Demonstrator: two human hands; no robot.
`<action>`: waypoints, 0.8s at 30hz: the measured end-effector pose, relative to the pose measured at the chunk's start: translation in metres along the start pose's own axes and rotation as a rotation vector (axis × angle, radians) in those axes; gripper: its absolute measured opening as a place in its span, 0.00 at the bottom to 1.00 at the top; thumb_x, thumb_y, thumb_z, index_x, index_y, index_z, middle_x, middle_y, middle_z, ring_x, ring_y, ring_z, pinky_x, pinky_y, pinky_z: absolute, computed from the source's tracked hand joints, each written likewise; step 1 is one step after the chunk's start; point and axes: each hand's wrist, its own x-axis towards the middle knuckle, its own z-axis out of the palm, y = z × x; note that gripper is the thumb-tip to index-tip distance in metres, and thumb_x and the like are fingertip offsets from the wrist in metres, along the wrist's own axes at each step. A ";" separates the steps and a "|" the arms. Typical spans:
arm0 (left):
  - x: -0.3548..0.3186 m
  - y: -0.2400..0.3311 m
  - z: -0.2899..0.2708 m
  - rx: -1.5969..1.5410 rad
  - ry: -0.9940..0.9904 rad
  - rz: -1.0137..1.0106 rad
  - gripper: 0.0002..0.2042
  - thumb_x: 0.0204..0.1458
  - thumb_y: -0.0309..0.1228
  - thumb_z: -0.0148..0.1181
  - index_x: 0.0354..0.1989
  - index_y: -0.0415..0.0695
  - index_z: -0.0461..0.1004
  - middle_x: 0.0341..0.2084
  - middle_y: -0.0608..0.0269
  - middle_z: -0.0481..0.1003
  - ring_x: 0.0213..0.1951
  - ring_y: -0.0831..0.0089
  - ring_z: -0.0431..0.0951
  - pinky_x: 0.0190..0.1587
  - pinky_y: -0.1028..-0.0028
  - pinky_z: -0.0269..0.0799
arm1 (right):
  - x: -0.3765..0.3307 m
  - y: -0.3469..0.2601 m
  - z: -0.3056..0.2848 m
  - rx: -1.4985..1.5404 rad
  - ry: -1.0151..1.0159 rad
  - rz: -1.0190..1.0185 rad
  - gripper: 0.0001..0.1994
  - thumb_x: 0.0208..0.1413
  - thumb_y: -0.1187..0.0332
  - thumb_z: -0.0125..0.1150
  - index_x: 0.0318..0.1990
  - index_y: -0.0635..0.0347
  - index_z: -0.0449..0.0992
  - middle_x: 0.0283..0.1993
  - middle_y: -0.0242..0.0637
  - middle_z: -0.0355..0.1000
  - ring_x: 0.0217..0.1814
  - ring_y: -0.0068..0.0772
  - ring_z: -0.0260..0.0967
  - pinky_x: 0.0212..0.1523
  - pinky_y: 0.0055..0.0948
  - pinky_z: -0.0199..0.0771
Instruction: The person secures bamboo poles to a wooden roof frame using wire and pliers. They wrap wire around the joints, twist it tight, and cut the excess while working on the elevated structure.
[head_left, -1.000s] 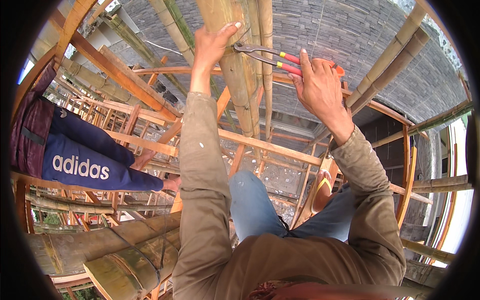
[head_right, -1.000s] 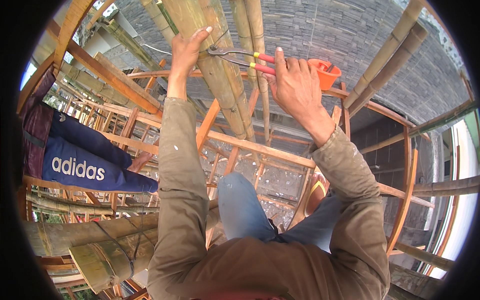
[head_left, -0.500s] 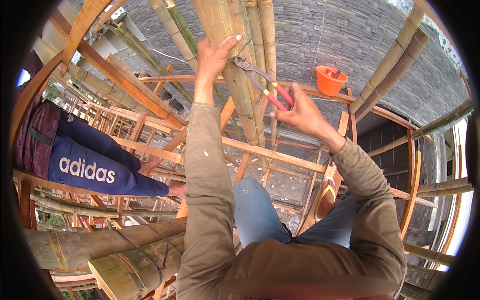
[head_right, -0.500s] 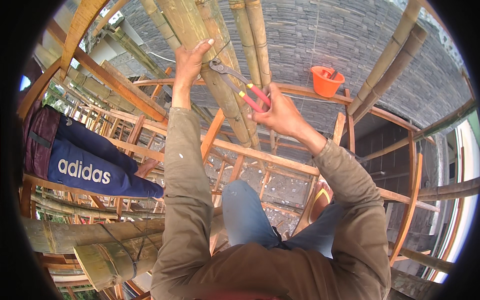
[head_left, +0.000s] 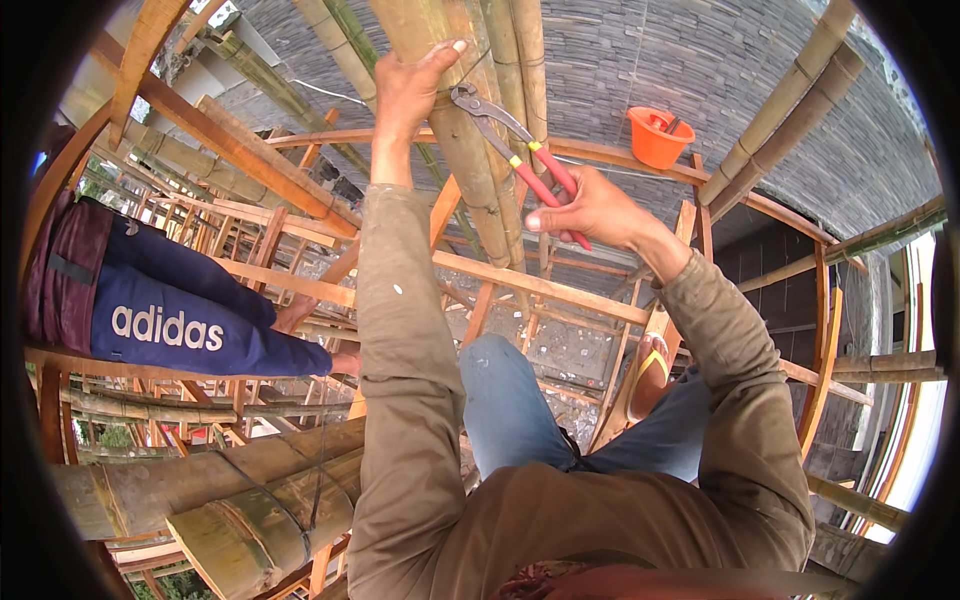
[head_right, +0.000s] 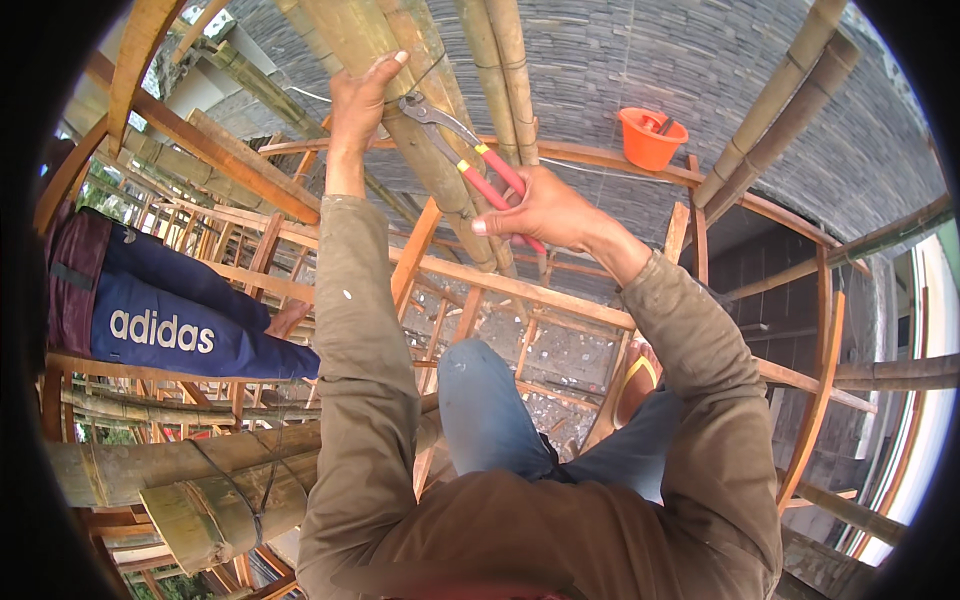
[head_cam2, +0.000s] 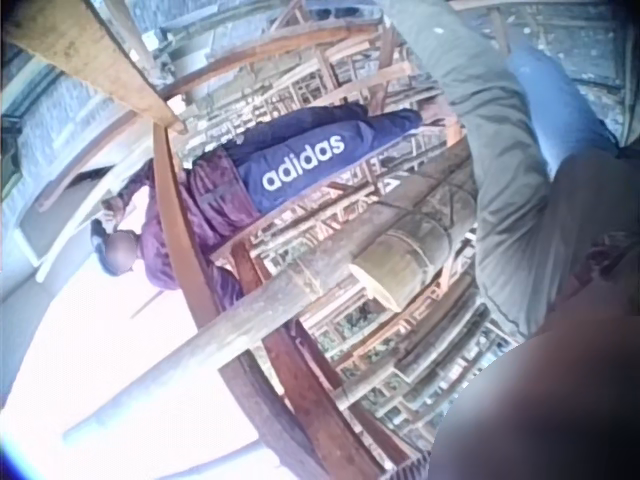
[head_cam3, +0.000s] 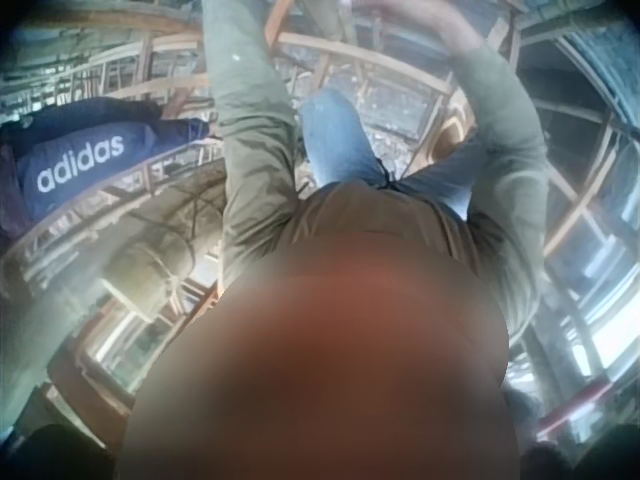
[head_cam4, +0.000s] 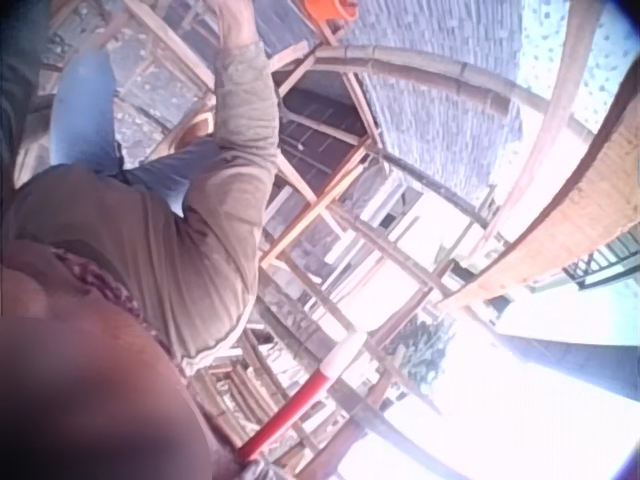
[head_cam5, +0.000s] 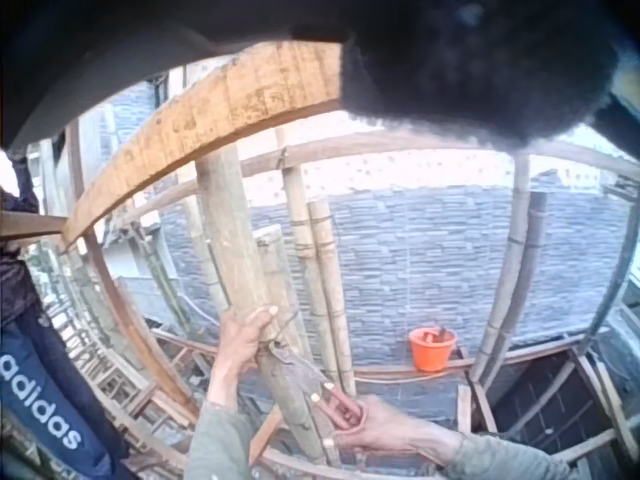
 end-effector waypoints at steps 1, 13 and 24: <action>-0.001 0.000 0.000 -0.017 0.006 0.010 0.25 0.50 0.34 0.72 0.50 0.24 0.76 0.47 0.48 0.79 0.49 0.66 0.79 0.54 0.68 0.73 | -0.001 0.000 0.000 -0.181 0.241 -0.086 0.24 0.49 0.64 0.75 0.46 0.66 0.69 0.32 0.36 0.74 0.23 0.30 0.73 0.25 0.30 0.74; -0.003 0.001 -0.003 0.131 0.085 -0.030 0.21 0.50 0.38 0.72 0.45 0.31 0.82 0.41 0.52 0.82 0.46 0.69 0.80 0.54 0.68 0.73 | -0.043 0.005 -0.041 0.607 -0.169 0.143 0.20 0.68 0.53 0.55 0.53 0.63 0.72 0.32 0.35 0.76 0.26 0.25 0.74 0.31 0.23 0.77; 0.004 -0.054 0.013 -0.113 0.227 0.071 0.43 0.55 0.51 0.65 0.67 0.28 0.57 0.61 0.44 0.67 0.57 0.56 0.73 0.61 0.60 0.71 | -0.209 0.227 -0.161 -0.074 0.581 0.513 0.16 0.64 0.67 0.59 0.57 0.60 0.69 0.32 0.37 0.74 0.31 0.22 0.73 0.28 0.27 0.76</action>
